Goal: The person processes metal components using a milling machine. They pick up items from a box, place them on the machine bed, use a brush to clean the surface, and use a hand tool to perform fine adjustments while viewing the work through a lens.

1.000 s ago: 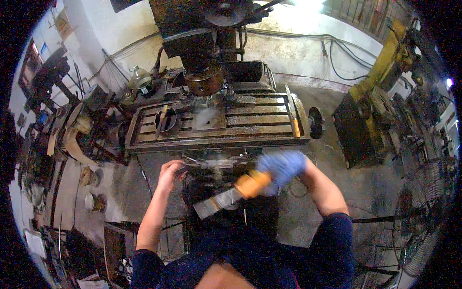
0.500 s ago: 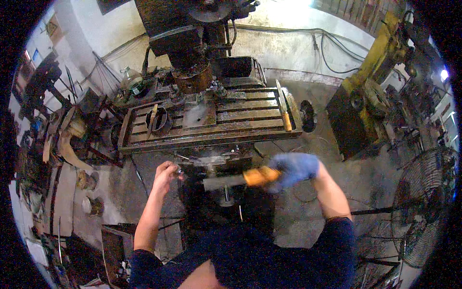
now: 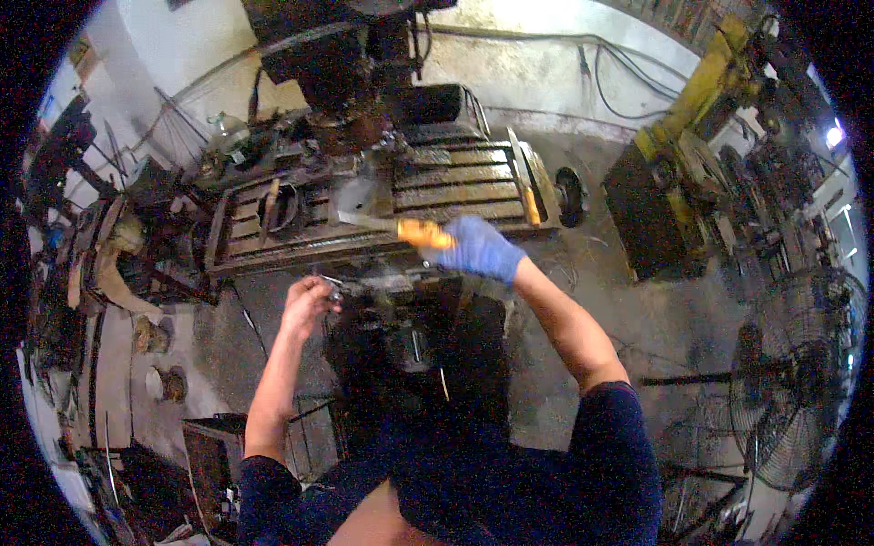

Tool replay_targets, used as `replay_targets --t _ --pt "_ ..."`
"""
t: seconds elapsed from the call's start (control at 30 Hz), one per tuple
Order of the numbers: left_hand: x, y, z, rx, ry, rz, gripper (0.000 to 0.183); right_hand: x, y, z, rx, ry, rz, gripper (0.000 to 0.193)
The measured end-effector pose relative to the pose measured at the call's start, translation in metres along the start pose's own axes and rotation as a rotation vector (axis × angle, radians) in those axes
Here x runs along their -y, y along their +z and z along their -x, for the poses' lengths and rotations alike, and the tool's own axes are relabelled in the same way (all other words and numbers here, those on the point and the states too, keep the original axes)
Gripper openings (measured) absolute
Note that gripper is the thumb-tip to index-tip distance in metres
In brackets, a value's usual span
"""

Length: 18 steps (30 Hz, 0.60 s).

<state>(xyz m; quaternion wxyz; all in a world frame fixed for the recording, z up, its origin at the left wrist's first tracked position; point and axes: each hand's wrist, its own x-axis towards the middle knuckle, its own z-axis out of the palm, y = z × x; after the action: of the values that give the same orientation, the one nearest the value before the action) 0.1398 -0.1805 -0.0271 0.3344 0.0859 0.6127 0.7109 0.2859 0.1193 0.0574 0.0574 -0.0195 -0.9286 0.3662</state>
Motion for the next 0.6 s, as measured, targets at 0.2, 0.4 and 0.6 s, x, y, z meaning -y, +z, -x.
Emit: replay_targets --t 0.2,0.4,0.6 --pt "-0.007 0.012 -0.012 -0.025 0.108 -0.141 0.011 -0.094 0.065 -0.033 -0.055 0.238 -0.024 0.041" --pt "-0.022 0.011 -0.013 -0.042 0.231 -0.364 0.009 -0.069 0.085 -0.007 -0.052 0.586 0.313 0.051" --pt "-0.057 0.037 -0.059 -0.04 0.627 -1.081 0.018 -0.063 0.066 0.049 -0.033 0.448 0.254 0.051"
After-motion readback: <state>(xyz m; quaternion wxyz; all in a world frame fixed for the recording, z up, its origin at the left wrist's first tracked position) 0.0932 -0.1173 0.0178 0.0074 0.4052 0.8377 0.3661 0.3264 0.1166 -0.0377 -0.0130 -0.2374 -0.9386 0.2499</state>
